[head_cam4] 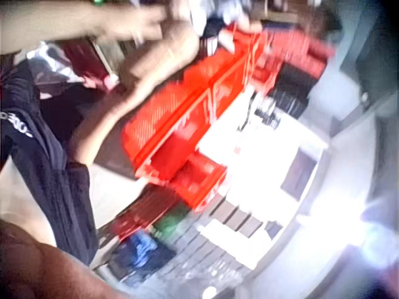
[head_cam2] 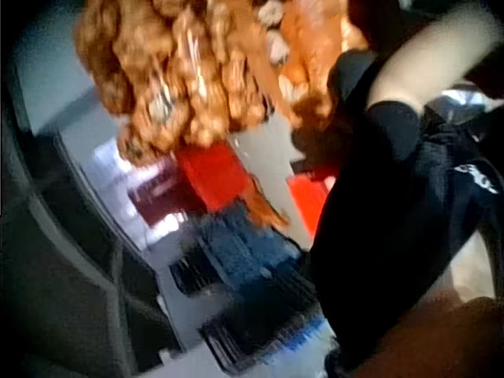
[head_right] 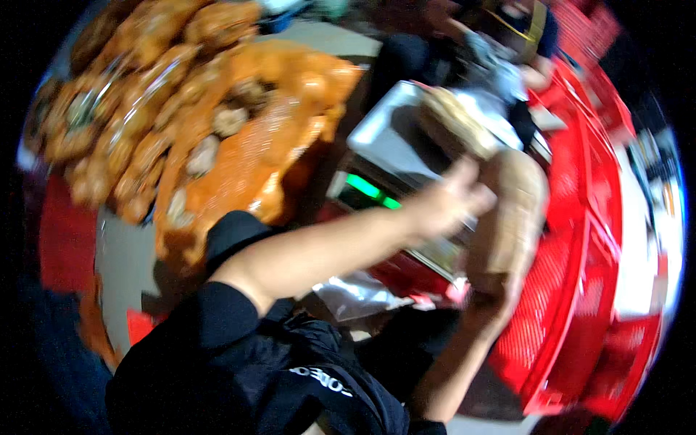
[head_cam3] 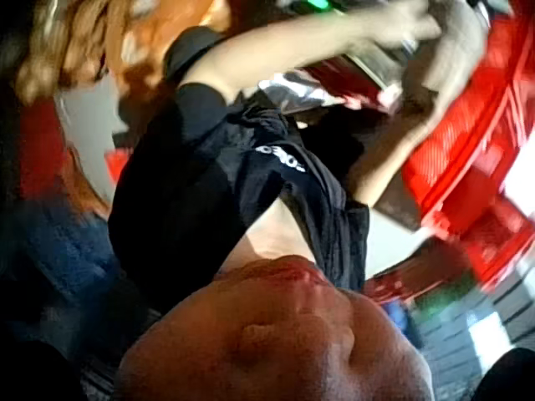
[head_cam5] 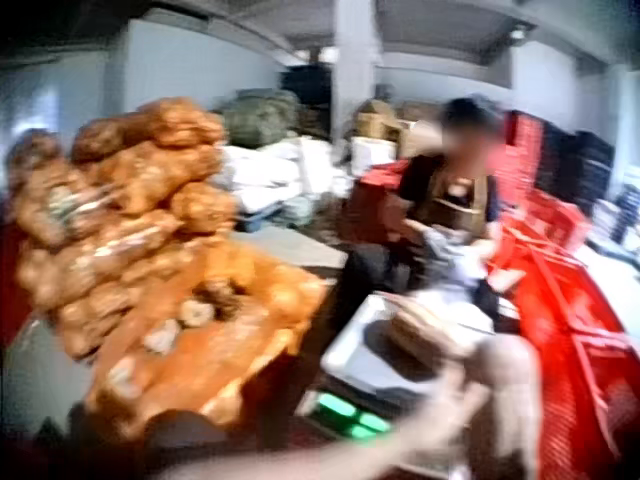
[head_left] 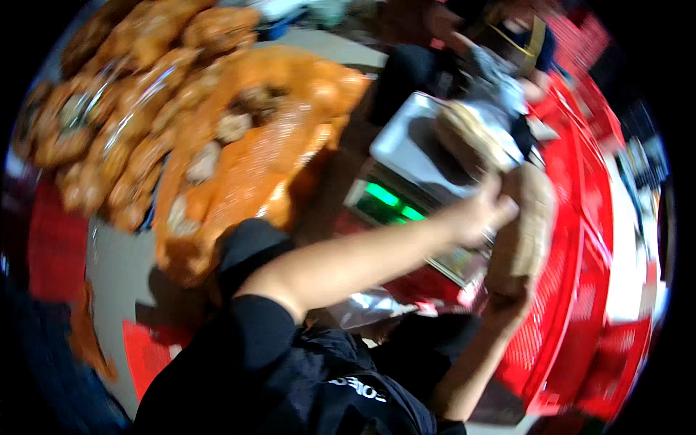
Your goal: The person sits on the floor and repeatedly picks up large, oblong vegetables from an orange mesh bag. They place each vegetable onto a digital scale to weigh it, then remove it and place it into a red plastic crate. A coworker is visible in the background performing similar packing tasks.
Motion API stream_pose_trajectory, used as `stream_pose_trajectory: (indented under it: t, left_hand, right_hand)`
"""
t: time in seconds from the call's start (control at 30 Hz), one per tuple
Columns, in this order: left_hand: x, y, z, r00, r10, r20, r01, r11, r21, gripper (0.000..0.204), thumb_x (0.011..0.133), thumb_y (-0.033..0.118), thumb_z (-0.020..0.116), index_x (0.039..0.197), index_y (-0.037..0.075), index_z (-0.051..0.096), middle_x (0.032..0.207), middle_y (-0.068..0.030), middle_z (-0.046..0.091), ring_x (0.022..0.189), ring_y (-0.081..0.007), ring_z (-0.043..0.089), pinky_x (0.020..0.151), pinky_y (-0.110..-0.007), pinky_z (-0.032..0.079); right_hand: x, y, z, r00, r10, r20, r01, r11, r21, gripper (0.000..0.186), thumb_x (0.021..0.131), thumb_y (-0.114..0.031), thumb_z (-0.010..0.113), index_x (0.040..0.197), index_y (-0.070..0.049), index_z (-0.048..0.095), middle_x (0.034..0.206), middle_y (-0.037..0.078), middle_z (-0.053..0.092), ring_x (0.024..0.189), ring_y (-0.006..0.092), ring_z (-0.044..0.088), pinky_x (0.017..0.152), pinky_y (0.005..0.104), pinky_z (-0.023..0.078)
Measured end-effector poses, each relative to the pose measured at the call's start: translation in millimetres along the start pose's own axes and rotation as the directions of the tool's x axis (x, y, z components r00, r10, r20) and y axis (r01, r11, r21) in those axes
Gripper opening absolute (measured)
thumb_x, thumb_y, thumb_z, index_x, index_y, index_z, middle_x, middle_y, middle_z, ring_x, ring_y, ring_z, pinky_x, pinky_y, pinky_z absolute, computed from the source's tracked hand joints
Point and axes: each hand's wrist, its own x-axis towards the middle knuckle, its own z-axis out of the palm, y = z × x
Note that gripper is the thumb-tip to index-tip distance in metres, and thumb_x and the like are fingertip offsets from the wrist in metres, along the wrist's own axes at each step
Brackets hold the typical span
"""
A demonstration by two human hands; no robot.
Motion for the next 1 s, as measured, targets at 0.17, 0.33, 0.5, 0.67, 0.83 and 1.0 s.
stream_pose_trajectory:
  t: [0.17, 0.33, 0.5, 0.67, 0.83, 1.0]
  left_hand:
    - [-51, -15, 36, 0.904, 0.186, 0.385, -0.303, 0.914, 0.271, 0.039, 0.079, 0.013, 0.061, 0.113, -0.004, 0.052, 0.099, -0.0228, 0.061, 0.094, -0.0295, 0.060, 0.085, -0.040, 0.046]
    - [-133, 11, -29, 0.900, 0.237, 0.365, -0.311, 0.937, 0.160, 0.028, 0.079, 0.013, 0.065, 0.103, 0.000, 0.059, 0.096, -0.0177, 0.064, 0.090, -0.0311, 0.063, 0.078, -0.038, 0.049]
    - [-165, 40, -103, 0.963, -0.240, -0.125, 0.270, 0.873, 0.406, 0.023, 0.084, 0.001, 0.062, 0.106, -0.002, 0.058, 0.099, -0.0087, 0.063, 0.091, -0.0132, 0.060, 0.080, -0.027, 0.049]
    - [-157, 62, -151, 0.945, 0.052, -0.324, 0.032, 0.968, 0.250, 0.023, 0.086, -0.002, 0.056, 0.109, 0.000, 0.057, 0.100, -0.0056, 0.063, 0.090, -0.0100, 0.059, 0.082, -0.024, 0.047]
    - [-180, 87, -226, 0.626, 0.250, -0.738, 0.040, 0.936, 0.351, 0.022, 0.088, 0.007, 0.051, 0.107, -0.003, 0.056, 0.096, -0.0122, 0.063, 0.088, -0.0176, 0.062, 0.085, -0.031, 0.049]
    - [-279, 49, -315, 0.521, 0.363, -0.773, -0.005, 0.906, 0.423, 0.016, 0.089, 0.008, 0.054, 0.104, 0.003, 0.058, 0.090, -0.0066, 0.062, 0.082, -0.0138, 0.060, 0.077, -0.027, 0.048]
  right_hand:
    - [96, 50, 6, 0.969, -0.071, 0.238, 0.094, 0.992, -0.084, 0.052, 0.092, -0.021, 0.041, 0.138, 0.001, 0.034, 0.136, 0.017, 0.045, 0.123, 0.0245, 0.046, 0.102, 0.0390, 0.037]
    - [95, -58, 26, 0.944, -0.314, 0.097, 0.328, 0.888, -0.321, 0.047, 0.092, -0.021, 0.038, 0.135, -0.003, 0.041, 0.138, 0.016, 0.044, 0.125, 0.0266, 0.044, 0.105, 0.0410, 0.034]
    - [70, -37, 56, 0.891, -0.276, -0.362, 0.263, 0.961, -0.085, 0.054, 0.083, -0.039, 0.056, 0.126, -0.006, 0.050, 0.121, 0.015, 0.056, 0.107, 0.0312, 0.057, 0.074, 0.0444, 0.055]
    - [66, -13, 49, 0.807, -0.385, -0.448, 0.248, 0.909, -0.335, 0.051, 0.083, -0.034, 0.061, 0.122, -0.003, 0.053, 0.119, 0.016, 0.057, 0.106, 0.0296, 0.057, 0.080, 0.0435, 0.052]
    - [60, 10, 43, 0.733, -0.680, -0.017, 0.265, 0.309, -0.914, 0.051, 0.075, -0.020, 0.069, 0.120, 0.000, 0.054, 0.114, 0.018, 0.057, 0.104, 0.0308, 0.056, 0.087, 0.0400, 0.046]
    - [71, 28, 93, 0.898, -0.431, 0.085, 0.336, 0.548, -0.766, 0.060, 0.078, -0.015, 0.068, 0.127, 0.008, 0.043, 0.127, 0.020, 0.051, 0.108, 0.0266, 0.056, 0.091, 0.0395, 0.045]
